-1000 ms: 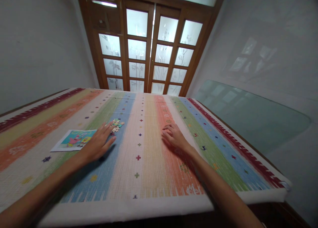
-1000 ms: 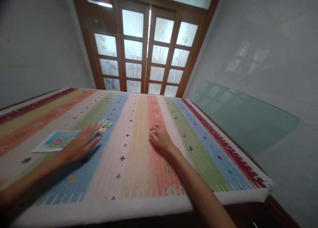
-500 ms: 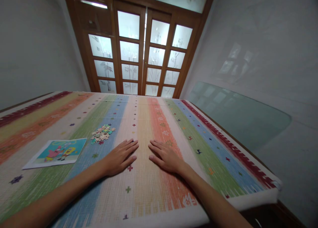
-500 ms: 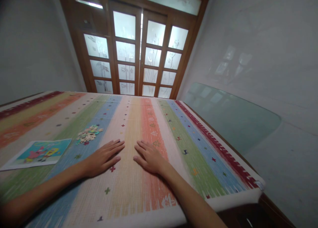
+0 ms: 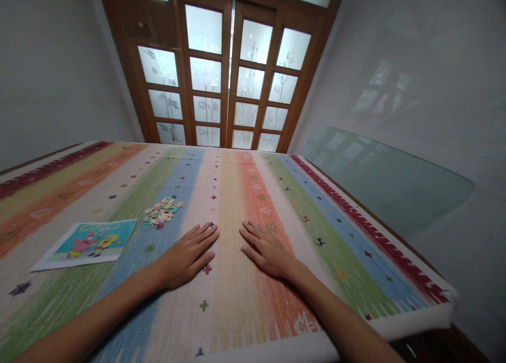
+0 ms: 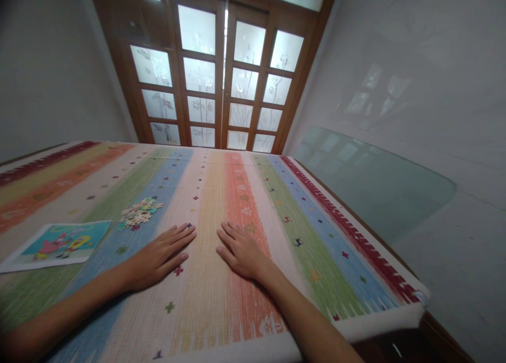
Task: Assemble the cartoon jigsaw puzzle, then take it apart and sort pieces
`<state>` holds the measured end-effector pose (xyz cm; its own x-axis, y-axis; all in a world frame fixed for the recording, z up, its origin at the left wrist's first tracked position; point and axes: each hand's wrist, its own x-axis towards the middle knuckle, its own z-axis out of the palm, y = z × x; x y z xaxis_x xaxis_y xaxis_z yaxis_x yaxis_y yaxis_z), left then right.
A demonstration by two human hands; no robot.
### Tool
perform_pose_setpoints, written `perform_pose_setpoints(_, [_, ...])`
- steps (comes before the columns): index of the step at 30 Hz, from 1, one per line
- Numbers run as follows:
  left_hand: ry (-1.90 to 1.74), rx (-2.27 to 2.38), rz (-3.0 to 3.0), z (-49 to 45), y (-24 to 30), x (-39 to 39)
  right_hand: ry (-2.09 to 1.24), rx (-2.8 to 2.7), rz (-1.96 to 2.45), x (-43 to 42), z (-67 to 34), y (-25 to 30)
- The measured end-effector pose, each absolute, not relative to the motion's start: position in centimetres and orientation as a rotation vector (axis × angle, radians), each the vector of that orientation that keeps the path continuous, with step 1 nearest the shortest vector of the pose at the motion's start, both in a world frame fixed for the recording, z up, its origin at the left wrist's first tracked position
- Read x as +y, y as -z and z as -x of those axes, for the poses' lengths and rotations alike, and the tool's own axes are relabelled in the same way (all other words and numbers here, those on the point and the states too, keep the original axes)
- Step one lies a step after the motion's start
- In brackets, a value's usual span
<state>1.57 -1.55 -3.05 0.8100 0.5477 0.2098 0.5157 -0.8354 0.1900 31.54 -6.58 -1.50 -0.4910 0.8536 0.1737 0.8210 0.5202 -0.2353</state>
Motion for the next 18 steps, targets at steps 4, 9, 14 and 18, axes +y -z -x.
perform_pose_setpoints(4, [-0.372, 0.85, -2.868, -1.53, 3.07, -1.47, -0.165, -2.489, 1.405, -6.61, -31.47, 1.51])
perform_pose_setpoints(9, [-0.385, 0.856, -2.868, -1.57, 2.96, -1.48, -0.147, -2.477, 1.389, -6.58, -31.42, 1.73])
perform_pose_setpoints(14, [-0.358, 0.862, -2.867, -1.68, 2.68, -1.56, -0.13, -2.47, 1.383, -6.54, -31.45, 1.94])
perform_pose_setpoints(18, [-0.352, 0.865, -2.872, -1.69, 2.56, -1.54, -0.133, -2.451, 1.38, -6.53, -31.39, 1.89])
